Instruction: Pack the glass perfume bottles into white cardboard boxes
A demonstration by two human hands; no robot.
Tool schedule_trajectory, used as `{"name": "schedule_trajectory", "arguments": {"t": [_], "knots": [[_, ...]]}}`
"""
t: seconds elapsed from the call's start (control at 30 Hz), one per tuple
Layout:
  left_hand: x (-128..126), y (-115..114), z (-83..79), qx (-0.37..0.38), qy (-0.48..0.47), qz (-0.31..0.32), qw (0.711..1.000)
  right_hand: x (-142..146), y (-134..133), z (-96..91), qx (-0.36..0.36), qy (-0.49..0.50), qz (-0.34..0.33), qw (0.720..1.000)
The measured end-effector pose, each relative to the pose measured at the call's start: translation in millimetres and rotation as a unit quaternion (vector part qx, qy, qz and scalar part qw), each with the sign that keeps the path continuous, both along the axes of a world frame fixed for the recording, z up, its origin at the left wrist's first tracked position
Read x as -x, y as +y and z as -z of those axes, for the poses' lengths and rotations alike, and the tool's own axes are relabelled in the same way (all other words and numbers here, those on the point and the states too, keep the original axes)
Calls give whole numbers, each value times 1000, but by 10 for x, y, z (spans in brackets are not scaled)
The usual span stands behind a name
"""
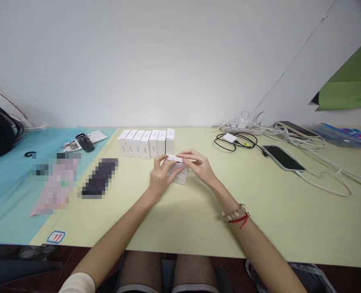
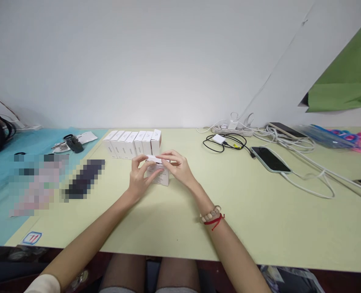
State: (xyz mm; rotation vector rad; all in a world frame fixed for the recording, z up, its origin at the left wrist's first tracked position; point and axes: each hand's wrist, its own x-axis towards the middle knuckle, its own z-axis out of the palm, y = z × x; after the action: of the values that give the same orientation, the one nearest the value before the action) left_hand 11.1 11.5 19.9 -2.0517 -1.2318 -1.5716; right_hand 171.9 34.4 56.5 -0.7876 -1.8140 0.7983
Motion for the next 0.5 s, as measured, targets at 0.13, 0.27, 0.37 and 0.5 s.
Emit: {"name": "schedule_trajectory", "arguments": {"t": [0.13,0.27,0.37,0.5], "knots": [[2,-2,-3,2,1,1,1000,4,9,1,12,14,-8,1000],[-31,-33,-27,28,17,-33,999,12,4,0,23,15,-20,999],[-62,-53,-53,55,52,-49,996,14,-1,-1,27,9,-30,999],[-82,-61,-55,48,62,-58,995,0,10,7,32,11,-49,998]]}}
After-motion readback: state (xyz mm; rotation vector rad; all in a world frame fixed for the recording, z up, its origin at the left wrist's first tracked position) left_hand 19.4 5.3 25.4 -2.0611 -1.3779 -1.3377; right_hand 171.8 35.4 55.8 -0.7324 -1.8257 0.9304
